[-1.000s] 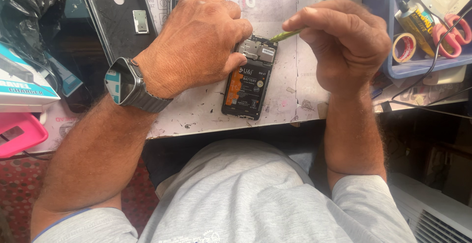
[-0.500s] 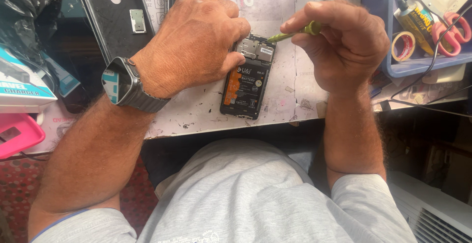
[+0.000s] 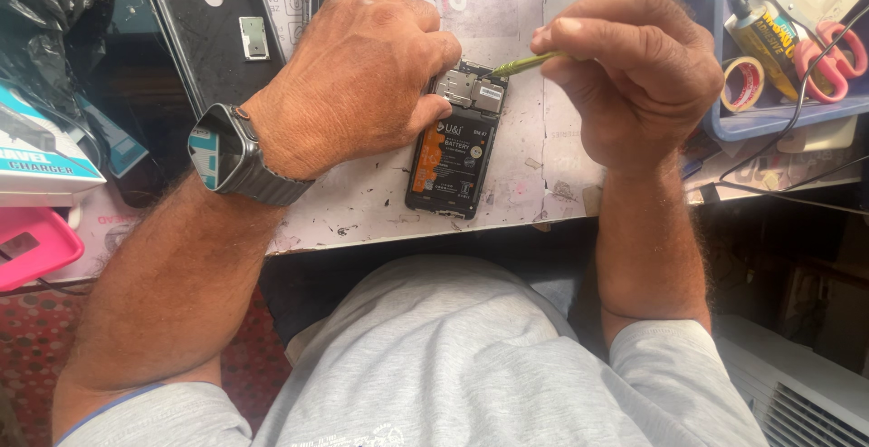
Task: The person opens a smartphone by prying the back cover off, then uses a green-handled screwdriver to unscrew components inside the device. The back cover is set aside, and the internal battery and circuitry are exposed as the person continues to work on the phone.
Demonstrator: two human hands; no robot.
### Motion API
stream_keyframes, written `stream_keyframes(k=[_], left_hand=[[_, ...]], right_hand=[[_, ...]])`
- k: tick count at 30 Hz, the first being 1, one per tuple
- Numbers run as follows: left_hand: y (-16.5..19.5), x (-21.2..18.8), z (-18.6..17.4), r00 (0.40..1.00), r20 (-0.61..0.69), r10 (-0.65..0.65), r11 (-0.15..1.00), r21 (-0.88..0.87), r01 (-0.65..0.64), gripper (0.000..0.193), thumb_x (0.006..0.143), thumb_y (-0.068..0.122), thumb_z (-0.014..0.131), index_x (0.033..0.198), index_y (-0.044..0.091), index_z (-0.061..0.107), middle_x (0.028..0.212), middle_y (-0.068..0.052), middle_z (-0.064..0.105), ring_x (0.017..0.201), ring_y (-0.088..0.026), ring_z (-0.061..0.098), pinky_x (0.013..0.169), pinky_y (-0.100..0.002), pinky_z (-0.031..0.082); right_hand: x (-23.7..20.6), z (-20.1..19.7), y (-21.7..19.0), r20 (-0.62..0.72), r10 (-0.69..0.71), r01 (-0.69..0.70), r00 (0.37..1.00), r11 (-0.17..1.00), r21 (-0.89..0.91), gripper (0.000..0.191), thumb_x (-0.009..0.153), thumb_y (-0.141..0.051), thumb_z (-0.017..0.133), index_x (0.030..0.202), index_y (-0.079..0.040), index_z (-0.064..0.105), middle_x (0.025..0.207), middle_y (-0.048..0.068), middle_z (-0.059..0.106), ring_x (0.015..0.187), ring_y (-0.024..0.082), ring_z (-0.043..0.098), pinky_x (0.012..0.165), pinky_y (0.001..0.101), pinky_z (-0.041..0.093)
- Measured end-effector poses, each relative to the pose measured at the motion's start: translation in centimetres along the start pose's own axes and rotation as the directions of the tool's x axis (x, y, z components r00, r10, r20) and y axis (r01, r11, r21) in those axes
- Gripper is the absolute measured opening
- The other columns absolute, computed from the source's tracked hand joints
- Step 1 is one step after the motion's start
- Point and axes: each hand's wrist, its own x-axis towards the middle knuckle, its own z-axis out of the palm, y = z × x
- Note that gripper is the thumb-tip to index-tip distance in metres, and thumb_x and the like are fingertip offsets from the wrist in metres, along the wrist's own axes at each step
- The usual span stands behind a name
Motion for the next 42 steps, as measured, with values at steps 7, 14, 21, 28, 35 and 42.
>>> stream_keyframes(k=[7,14,21,28,35,42], left_hand=[[-0.08,-0.03,-0.09,1.0,0.002,0.001,1.0,-0.013,-0.001,0.027,0.084,0.039,0.085,0.093,0.015,0.079,0.083,-0.004,0.071,0.085,-0.022,0.065,0.089,-0.047,0.042],[-0.21,-0.02,-0.51,1.0,-0.01,0.014,0.999,-0.03,-0.014,0.028,0.083,0.038,0.086,0.095,0.014,0.079,0.084,-0.004,0.071,0.087,-0.023,0.065,0.089,-0.047,0.042],[-0.2,-0.08,-0.68,1.0,-0.017,0.013,1.0,-0.011,-0.013,0.031,0.081,0.039,0.086,0.097,0.013,0.079,0.087,-0.005,0.072,0.088,-0.024,0.065,0.089,-0.046,0.043],[-0.11,0.0,-0.46,1.0,0.013,-0.004,1.0,0.0,0.004,0.031,0.083,0.04,0.085,0.099,0.014,0.08,0.086,-0.006,0.072,0.087,-0.023,0.065,0.09,-0.047,0.042],[-0.22,-0.12,-0.41,1.0,-0.014,0.015,1.0,-0.005,-0.015,0.03,0.083,0.039,0.086,0.1,0.014,0.08,0.087,-0.005,0.071,0.088,-0.022,0.065,0.092,-0.047,0.042],[-0.16,-0.17,-0.44,0.999,-0.027,0.021,1.0,0.0,-0.021,0.031,0.082,0.039,0.086,0.099,0.014,0.08,0.087,-0.005,0.071,0.087,-0.023,0.065,0.091,-0.047,0.042]], right_hand=[[0.36,-0.05,0.2,0.013,-0.065,0.066,0.998,0.994,-0.082,0.021,0.088,-0.001,0.085,0.104,0.003,0.072,0.095,0.018,0.069,0.079,0.017,0.067,0.062,0.024,0.056],[0.41,0.23,-0.25,0.007,-0.013,0.013,1.0,0.997,-0.07,0.017,0.099,0.001,0.078,0.114,0.0,0.07,0.104,0.013,0.071,0.091,0.018,0.072,0.072,0.0262,0.061],[0.64,0.26,-0.42,0.027,-0.012,0.013,1.0,0.999,-0.033,0.018,0.103,0.0,0.076,0.12,-0.002,0.069,0.107,0.013,0.071,0.091,0.018,0.073,0.075,0.0256,0.062],[0.07,0.2,-0.14,0.01,0.014,-0.014,1.0,0.999,-0.041,0.022,0.095,0.002,0.08,0.116,-0.001,0.071,0.104,0.016,0.07,0.084,0.016,0.07,0.068,0.0244,0.058],[0.15,0.42,0.38,0.019,-0.025,0.024,1.0,0.998,0.054,0.023,0.105,-0.001,0.075,0.127,-0.001,0.066,0.112,0.014,0.07,0.102,0.019,0.075,0.081,0.0272,0.066],[0.41,0.34,-0.04,0.023,-0.005,0.004,1.0,1.0,0.018,0.024,0.1,-0.001,0.077,0.121,0.001,0.066,0.106,0.016,0.07,0.095,0.019,0.074,0.078,0.0264,0.064]])
